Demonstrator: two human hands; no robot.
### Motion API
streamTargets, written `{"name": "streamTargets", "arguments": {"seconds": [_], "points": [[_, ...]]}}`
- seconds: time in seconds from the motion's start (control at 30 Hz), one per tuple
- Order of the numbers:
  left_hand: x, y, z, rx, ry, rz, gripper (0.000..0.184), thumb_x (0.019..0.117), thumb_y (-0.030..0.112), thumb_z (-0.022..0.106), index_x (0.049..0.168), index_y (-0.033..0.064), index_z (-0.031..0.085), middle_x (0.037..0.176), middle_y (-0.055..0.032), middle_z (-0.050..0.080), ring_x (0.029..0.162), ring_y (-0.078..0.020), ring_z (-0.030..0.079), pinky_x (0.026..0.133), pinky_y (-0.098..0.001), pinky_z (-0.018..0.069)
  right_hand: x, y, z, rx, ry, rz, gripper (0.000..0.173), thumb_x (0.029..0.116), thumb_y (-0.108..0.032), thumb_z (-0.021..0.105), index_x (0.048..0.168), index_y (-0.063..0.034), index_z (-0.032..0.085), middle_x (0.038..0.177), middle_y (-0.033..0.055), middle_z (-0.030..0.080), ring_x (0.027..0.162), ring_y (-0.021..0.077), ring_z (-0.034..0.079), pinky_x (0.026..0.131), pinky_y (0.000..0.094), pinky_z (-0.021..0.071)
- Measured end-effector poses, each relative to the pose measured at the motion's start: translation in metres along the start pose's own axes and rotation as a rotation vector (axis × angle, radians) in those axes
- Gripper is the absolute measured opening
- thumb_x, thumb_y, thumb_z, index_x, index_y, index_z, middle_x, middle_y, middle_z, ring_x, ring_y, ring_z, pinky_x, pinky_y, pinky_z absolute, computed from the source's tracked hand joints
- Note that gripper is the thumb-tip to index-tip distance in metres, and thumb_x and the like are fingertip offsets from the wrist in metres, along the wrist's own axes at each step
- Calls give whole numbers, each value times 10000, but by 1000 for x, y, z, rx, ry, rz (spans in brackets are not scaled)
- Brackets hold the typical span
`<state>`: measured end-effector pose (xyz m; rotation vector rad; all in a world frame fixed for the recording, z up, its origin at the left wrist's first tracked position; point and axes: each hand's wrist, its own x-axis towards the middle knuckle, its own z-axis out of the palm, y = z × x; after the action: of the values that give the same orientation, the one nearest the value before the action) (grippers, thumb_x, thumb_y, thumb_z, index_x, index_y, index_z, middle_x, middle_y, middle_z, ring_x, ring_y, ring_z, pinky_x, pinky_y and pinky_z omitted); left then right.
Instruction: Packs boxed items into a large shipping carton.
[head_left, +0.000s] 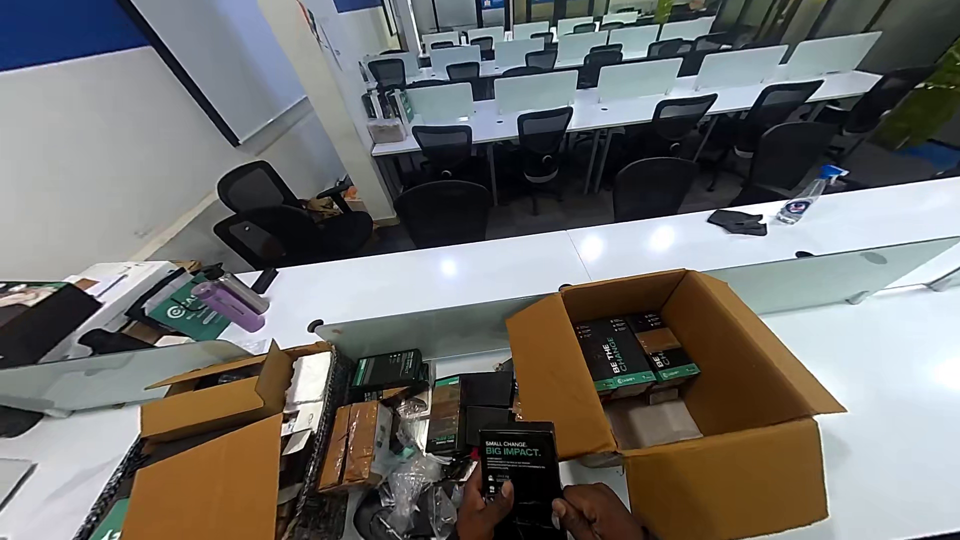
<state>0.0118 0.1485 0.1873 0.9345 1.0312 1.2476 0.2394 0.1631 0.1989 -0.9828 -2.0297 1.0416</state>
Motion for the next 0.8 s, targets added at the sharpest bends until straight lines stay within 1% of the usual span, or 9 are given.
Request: {"name": "streamTargets", "arguments": {"seconds": [0.13, 0.2, 0.27, 0.33, 0.47, 0.53, 0.63, 0.7, 0.8], "points": [[-4, -12, 19, -107, 97, -94, 282, 909, 106, 598, 1171, 4, 586, 908, -16, 770, 826, -90, 741, 805, -308, 623, -8, 10, -10, 92, 58, -100, 472, 1083, -254, 479, 672, -30, 538, 550, 77, 471, 491, 163, 474, 481, 338, 397], [-8, -21, 29, -181, 154, -141, 230, 937, 130, 547, 1129, 16, 601, 860, -37, 770, 781, -113, 748, 768, -327, 634, -11, 13, -12, 173, 75, -115, 459, 1083, -235, 474, 679, -26, 539, 557, 70, 471, 492, 136, 466, 479, 305, 392], [-13, -27, 39, -257, 169, -116, 211, 949, 163, 569, 1109, 34, 619, 866, -47, 773, 789, -122, 751, 771, -335, 635, -14, 17, -16, 237, 81, -130, 456, 1079, -230, 484, 677, -21, 536, 560, 64, 462, 494, 122, 453, 479, 287, 380], [-17, -33, 46, -300, 158, -69, 223, 960, 223, 632, 1112, 60, 640, 895, -46, 781, 814, -122, 757, 787, -334, 635, -19, 20, -23, 320, 65, -148, 445, 1080, -227, 484, 693, -16, 546, 566, 53, 471, 500, 94, 462, 483, 256, 389], [-26, -44, 69, -369, 226, -23, 179, 965, 236, 609, 1063, 97, 665, 878, -25, 783, 802, -103, 755, 771, -311, 633, -28, 22, -33, 469, 92, -156, 410, 1087, -251, 483, 743, -44, 567, 588, 0, 480, 518, 27, 465, 500, 195, 405], [-29, -50, 80, -446, 231, -6, 211, 997, 294, 590, 1078, 121, 679, 920, -34, 789, 847, -114, 761, 800, -323, 634, -31, 20, -35, 600, 118, -122, 400, 1091, -291, 484, 759, -90, 581, 592, -47, 488, 517, 0, 470, 502, 179, 414], [-30, -60, 90, -569, 178, 15, 328, 1021, 451, 539, 1087, 213, 756, 990, -15, 790, 919, -103, 754, 848, -319, 620, -35, 5, -33, 854, 159, 2, 368, 1074, -391, 496, 782, -201, 614, 615, -134, 536, 539, -45, 502, 525, 152, 439], [-27, -65, 89, -637, 111, 40, 377, 998, 514, 546, 1118, 237, 774, 1039, -23, 786, 968, -120, 749, 880, -332, 609, -36, 0, -33, 968, 167, 17, 364, 1070, -410, 497, 791, -211, 621, 625, -134, 553, 560, -38, 528, 554, 158, 461], [-19, -83, 74, -741, 89, 53, 439, 917, 580, 633, 1151, 232, 763, 1063, -75, 771, 978, -202, 745, 850, -405, 612, -39, 2, -42, 1149, 192, 9, 362, 1049, -439, 528, 809, -207, 667, 637, -98, 576, 578, 3, 555, 568, 200, 480]]}}
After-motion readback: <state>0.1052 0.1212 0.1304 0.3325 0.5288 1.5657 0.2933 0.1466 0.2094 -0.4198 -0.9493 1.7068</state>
